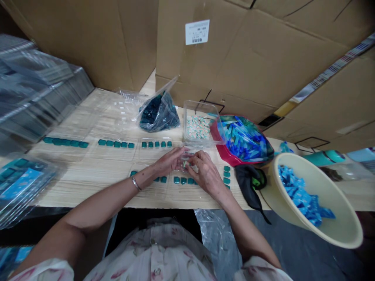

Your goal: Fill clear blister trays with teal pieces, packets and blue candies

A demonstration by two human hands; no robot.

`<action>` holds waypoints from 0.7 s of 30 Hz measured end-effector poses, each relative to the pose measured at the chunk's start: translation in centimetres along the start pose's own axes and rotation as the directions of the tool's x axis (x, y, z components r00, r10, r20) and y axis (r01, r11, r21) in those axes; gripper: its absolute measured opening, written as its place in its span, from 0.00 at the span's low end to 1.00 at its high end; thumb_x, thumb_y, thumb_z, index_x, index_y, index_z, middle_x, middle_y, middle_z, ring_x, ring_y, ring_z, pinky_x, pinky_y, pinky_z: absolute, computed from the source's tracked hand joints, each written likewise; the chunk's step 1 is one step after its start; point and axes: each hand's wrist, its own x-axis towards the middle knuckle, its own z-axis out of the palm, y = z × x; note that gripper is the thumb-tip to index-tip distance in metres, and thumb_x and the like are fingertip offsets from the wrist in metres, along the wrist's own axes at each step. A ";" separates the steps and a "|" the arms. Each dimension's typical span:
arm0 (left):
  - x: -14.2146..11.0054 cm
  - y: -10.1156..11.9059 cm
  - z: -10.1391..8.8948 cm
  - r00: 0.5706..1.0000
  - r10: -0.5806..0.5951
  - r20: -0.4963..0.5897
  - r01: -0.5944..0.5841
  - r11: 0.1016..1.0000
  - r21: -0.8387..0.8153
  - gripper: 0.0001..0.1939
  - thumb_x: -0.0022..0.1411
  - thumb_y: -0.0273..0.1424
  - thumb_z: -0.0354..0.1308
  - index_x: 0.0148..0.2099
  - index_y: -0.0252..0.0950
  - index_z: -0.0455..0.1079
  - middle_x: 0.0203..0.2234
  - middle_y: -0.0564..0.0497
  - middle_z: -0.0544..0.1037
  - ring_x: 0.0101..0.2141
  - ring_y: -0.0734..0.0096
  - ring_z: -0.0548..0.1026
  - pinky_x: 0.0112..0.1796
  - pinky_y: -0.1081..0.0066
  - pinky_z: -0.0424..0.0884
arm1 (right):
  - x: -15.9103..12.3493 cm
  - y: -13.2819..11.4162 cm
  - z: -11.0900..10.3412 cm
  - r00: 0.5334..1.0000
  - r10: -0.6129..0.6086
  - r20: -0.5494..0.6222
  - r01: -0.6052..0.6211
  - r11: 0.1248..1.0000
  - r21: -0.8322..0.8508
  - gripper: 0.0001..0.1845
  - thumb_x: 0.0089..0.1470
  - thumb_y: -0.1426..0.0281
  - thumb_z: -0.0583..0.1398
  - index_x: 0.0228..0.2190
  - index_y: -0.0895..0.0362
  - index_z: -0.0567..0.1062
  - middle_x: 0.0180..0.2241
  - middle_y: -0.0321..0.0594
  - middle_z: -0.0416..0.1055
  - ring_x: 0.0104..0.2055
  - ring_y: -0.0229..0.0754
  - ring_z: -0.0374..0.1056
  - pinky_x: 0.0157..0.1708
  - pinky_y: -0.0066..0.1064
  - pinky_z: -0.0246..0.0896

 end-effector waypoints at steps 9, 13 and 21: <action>0.3 -0.4 -0.7 0.999 -0.011 0.031 0.011 1.000 -0.009 0.17 0.62 0.37 0.49 0.51 0.38 0.64 0.43 0.44 0.72 0.34 0.67 0.75 0.36 0.62 0.73 | 0.8 2.2 -0.1 0.994 -0.095 0.048 0.077 0.952 0.297 0.06 0.52 0.73 0.56 0.34 0.54 0.71 0.35 0.38 0.62 0.38 0.39 0.61 0.37 0.32 0.59; 0.3 -0.4 -0.7 1.000 -0.008 0.027 0.008 1.000 -0.019 0.17 0.62 0.37 0.49 0.51 0.37 0.64 0.43 0.43 0.72 0.36 0.66 0.75 0.37 0.59 0.72 | 1.1 2.5 -0.1 0.989 -0.130 0.063 0.106 0.947 0.303 0.06 0.53 0.74 0.56 0.34 0.54 0.71 0.36 0.39 0.63 0.40 0.40 0.62 0.39 0.33 0.59; 0.2 -0.1 -0.4 0.999 -0.033 -0.010 0.032 0.997 -0.073 0.16 0.61 0.36 0.50 0.49 0.35 0.66 0.41 0.42 0.74 0.34 0.67 0.75 0.31 0.68 0.74 | 0.3 0.1 0.1 0.996 -0.088 0.026 0.087 0.995 0.051 0.09 0.56 0.74 0.53 0.33 0.56 0.73 0.34 0.44 0.65 0.39 0.43 0.62 0.39 0.36 0.60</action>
